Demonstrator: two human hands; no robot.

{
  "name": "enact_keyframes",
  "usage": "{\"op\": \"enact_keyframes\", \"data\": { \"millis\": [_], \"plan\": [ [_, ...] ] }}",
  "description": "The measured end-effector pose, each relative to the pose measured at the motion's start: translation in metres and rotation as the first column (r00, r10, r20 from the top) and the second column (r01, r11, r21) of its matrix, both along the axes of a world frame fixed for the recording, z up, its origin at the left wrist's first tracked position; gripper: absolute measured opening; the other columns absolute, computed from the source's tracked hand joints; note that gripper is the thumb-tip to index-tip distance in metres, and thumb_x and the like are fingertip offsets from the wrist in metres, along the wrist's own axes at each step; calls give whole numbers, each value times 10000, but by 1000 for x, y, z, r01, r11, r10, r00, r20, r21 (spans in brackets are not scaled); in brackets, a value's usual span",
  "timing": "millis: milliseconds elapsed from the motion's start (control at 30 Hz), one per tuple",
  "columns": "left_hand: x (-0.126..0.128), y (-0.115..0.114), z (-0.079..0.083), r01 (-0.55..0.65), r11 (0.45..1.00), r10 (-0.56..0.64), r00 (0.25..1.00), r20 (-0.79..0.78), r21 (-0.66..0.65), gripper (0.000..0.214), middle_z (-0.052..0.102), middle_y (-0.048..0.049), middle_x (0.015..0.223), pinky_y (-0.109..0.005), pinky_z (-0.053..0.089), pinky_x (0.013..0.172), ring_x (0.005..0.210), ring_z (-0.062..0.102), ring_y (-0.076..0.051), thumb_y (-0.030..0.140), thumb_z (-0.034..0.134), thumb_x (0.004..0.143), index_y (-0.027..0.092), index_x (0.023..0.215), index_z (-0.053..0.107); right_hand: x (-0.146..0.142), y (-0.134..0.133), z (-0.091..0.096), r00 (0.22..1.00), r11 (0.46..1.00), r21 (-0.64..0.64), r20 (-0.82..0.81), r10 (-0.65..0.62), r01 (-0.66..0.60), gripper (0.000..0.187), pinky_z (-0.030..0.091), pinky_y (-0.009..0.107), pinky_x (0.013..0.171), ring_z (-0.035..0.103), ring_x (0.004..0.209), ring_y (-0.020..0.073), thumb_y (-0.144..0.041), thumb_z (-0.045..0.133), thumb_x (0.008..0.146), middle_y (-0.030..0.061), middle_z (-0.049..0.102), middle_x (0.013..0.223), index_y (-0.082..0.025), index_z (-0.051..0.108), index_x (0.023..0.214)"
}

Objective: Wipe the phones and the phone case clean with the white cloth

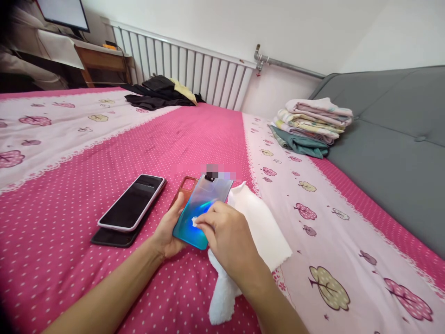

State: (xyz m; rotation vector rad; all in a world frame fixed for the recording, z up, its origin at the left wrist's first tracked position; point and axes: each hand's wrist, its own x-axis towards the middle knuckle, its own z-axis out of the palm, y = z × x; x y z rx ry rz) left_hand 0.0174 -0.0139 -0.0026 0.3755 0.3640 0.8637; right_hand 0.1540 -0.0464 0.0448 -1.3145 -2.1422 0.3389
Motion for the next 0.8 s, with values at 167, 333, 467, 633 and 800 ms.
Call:
{"op": "enact_keyframes", "data": {
  "millis": [167, 333, 467, 633, 800],
  "plan": [
    [5, -4, 2, -11, 999, 5, 991, -136, -41, 575, 709, -125, 817, -296, 503, 730, 676, 669, -186, 513, 299, 906, 70, 1052, 635, -2, 8, -6, 988, 973, 185, -90, -123, 138, 130, 492, 239, 649, 608, 686, 119, -161, 601, 809, 9, 639, 756, -204, 719, 843],
    [9, -8, 2, -8, 999, 2, 981, -193, -32, 505, 705, -126, 944, -281, 492, 787, 829, 671, -195, 459, 326, 919, 89, 1092, 623, -2, 13, -9, 965, 913, 323, -169, -202, 248, 137, 498, 239, 634, 609, 666, 117, -167, 594, 806, 10, 646, 753, -204, 718, 851],
    [9, -8, -2, 96, 995, -92, 979, -180, 16, 562, 702, -140, 947, -304, 516, 679, 731, 678, -209, 515, 304, 904, 98, 1120, 613, 1, 15, -8, 935, 866, 359, -198, -294, 349, 149, 501, 272, 631, 609, 669, 140, -190, 574, 814, 22, 651, 751, -210, 715, 856],
    [5, -5, -8, 143, 989, -140, 984, -106, 23, 673, 703, -160, 882, -360, 517, 679, 697, 675, -237, 613, 284, 862, 85, 1130, 603, 6, 15, -5, 926, 879, 299, -189, -327, 371, 126, 493, 287, 643, 605, 683, 151, -199, 583, 804, 22, 661, 761, -218, 708, 810],
    [4, -2, -5, 22, 1000, -21, 999, -48, 8, 630, 703, -129, 792, -324, 503, 711, 662, 665, -199, 561, 259, 895, 78, 1053, 631, 0, 7, -3, 989, 986, 111, -91, -114, 124, 134, 485, 255, 663, 610, 696, 131, -159, 598, 792, 8, 654, 760, -224, 713, 810]
  ]
}}
